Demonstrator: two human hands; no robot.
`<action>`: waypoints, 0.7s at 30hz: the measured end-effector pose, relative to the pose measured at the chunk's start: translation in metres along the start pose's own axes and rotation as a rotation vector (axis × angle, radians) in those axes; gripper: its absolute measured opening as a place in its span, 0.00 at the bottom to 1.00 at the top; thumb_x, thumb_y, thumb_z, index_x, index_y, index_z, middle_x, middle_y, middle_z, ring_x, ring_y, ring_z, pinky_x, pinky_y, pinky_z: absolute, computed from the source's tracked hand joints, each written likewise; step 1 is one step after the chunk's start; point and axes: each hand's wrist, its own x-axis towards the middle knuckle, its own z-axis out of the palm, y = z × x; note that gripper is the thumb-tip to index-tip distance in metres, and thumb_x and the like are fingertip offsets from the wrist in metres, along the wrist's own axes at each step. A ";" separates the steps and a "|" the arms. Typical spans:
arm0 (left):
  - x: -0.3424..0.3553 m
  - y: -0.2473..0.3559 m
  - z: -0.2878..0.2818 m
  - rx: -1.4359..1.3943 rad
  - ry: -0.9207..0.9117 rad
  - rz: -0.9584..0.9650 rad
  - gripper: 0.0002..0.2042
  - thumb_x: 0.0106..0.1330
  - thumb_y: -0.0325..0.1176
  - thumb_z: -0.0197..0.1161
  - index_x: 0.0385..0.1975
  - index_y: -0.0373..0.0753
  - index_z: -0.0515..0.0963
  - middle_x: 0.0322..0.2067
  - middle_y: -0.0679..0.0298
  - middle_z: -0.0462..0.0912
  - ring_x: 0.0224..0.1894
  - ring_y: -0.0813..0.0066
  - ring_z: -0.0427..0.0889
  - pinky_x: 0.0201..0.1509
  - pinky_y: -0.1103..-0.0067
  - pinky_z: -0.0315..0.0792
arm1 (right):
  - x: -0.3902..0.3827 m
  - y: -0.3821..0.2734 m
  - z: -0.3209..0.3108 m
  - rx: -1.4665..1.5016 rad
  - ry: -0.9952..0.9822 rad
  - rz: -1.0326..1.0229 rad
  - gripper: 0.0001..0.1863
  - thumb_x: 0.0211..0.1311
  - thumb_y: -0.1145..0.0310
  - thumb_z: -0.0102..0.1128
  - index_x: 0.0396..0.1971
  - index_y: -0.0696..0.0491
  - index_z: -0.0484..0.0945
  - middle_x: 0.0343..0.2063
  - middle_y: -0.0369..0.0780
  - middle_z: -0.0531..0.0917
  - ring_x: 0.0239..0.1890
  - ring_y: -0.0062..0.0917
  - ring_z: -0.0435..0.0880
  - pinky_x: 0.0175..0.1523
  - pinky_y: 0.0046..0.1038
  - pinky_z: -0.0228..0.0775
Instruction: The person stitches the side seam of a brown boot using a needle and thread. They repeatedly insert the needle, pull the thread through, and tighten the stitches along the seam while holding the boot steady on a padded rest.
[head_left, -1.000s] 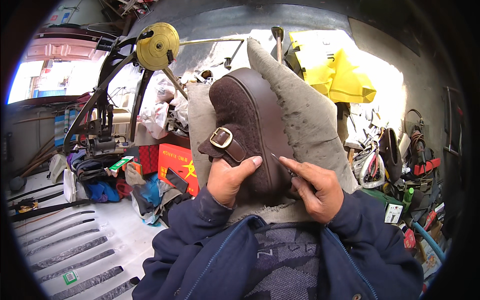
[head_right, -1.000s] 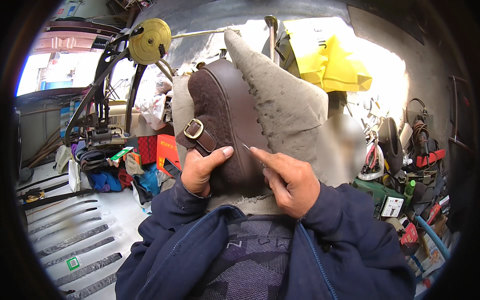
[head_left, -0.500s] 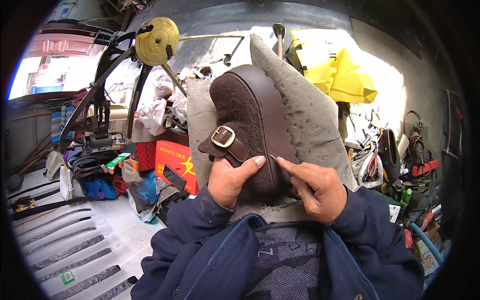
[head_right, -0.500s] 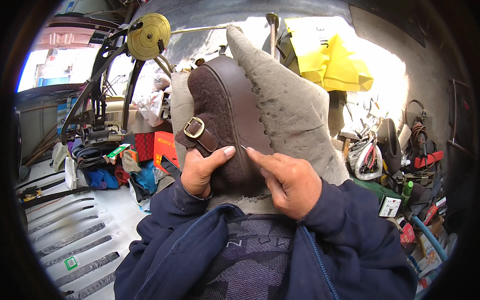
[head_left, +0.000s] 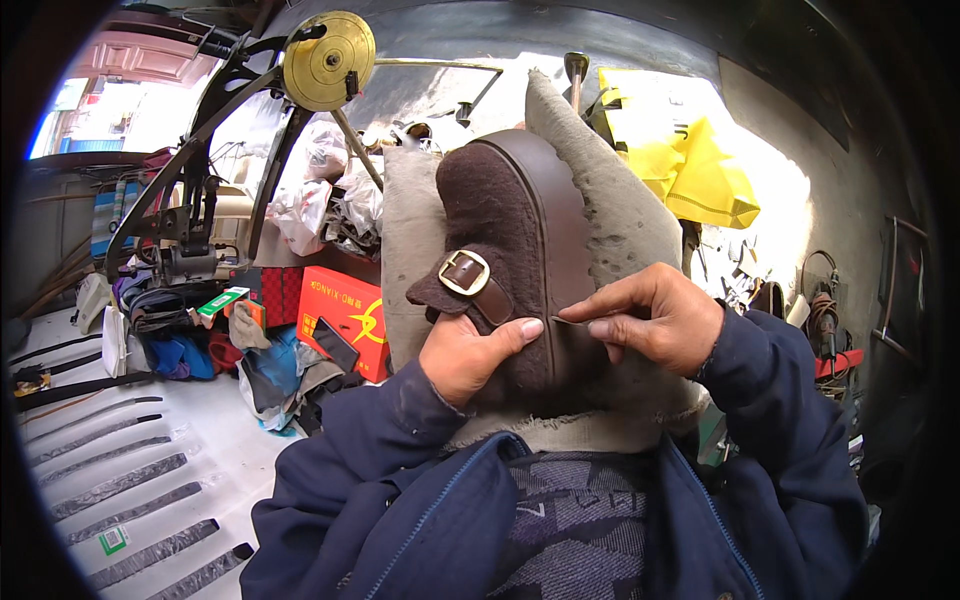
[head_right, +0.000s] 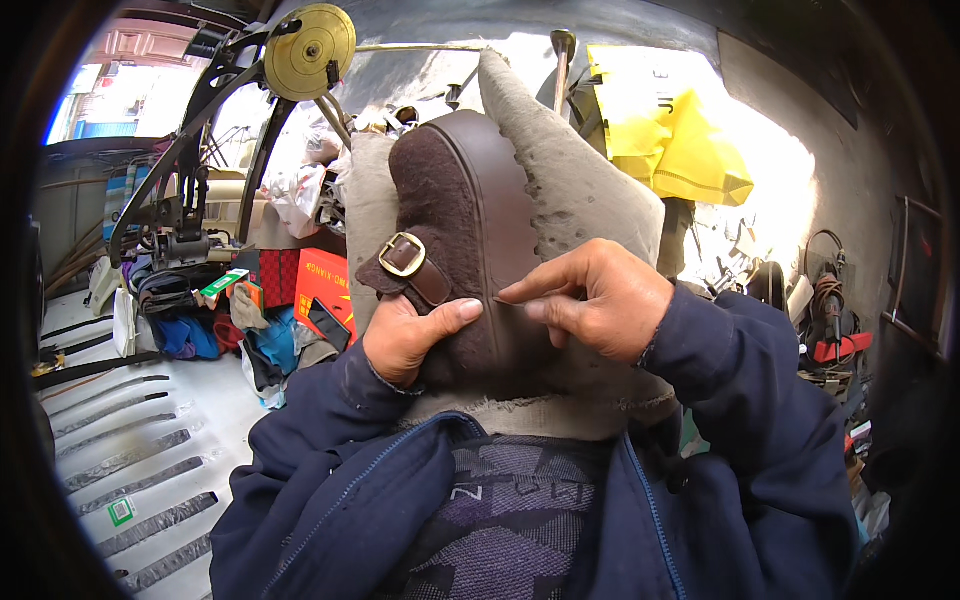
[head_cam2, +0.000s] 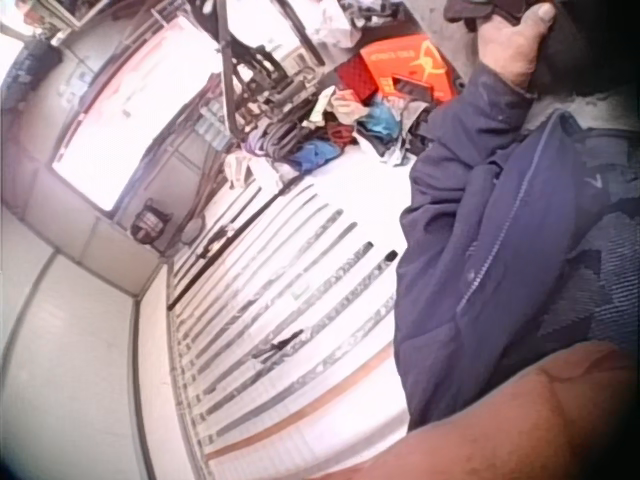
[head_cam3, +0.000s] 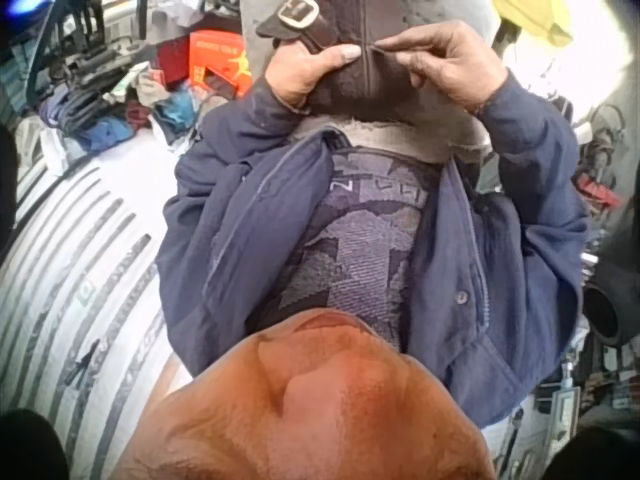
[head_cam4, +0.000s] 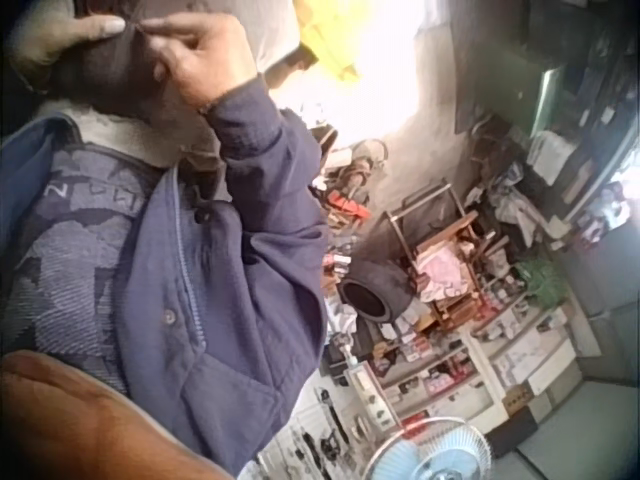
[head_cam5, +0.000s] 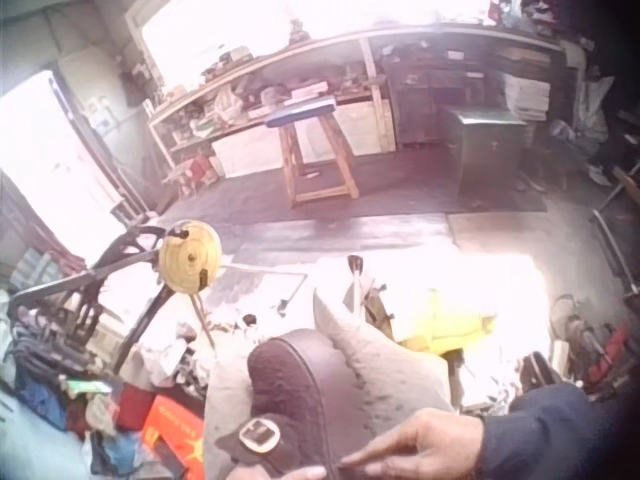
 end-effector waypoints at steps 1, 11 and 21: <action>0.001 0.000 -0.002 -0.006 -0.002 -0.028 0.24 0.71 0.27 0.69 0.65 0.34 0.73 0.57 0.59 0.83 0.57 0.68 0.83 0.63 0.70 0.78 | 0.002 0.001 0.000 0.028 -0.002 -0.007 0.17 0.67 0.79 0.60 0.54 0.56 0.87 0.28 0.41 0.88 0.29 0.18 0.85 0.39 0.26 0.77; 0.005 0.012 -0.005 -0.022 -0.080 -0.115 0.22 0.71 0.28 0.70 0.63 0.32 0.75 0.56 0.59 0.84 0.57 0.68 0.83 0.64 0.70 0.78 | -0.002 0.011 0.001 -0.383 0.096 -0.395 0.21 0.60 0.87 0.62 0.52 0.57 0.87 0.31 0.48 0.88 0.32 0.38 0.89 0.38 0.31 0.80; 0.011 0.007 -0.012 0.106 -0.073 -0.100 0.20 0.70 0.28 0.71 0.60 0.32 0.77 0.54 0.59 0.85 0.55 0.70 0.84 0.62 0.71 0.79 | 0.017 0.022 -0.009 -0.261 0.020 -0.481 0.16 0.59 0.83 0.67 0.46 0.56 0.87 0.32 0.48 0.88 0.35 0.45 0.89 0.40 0.36 0.81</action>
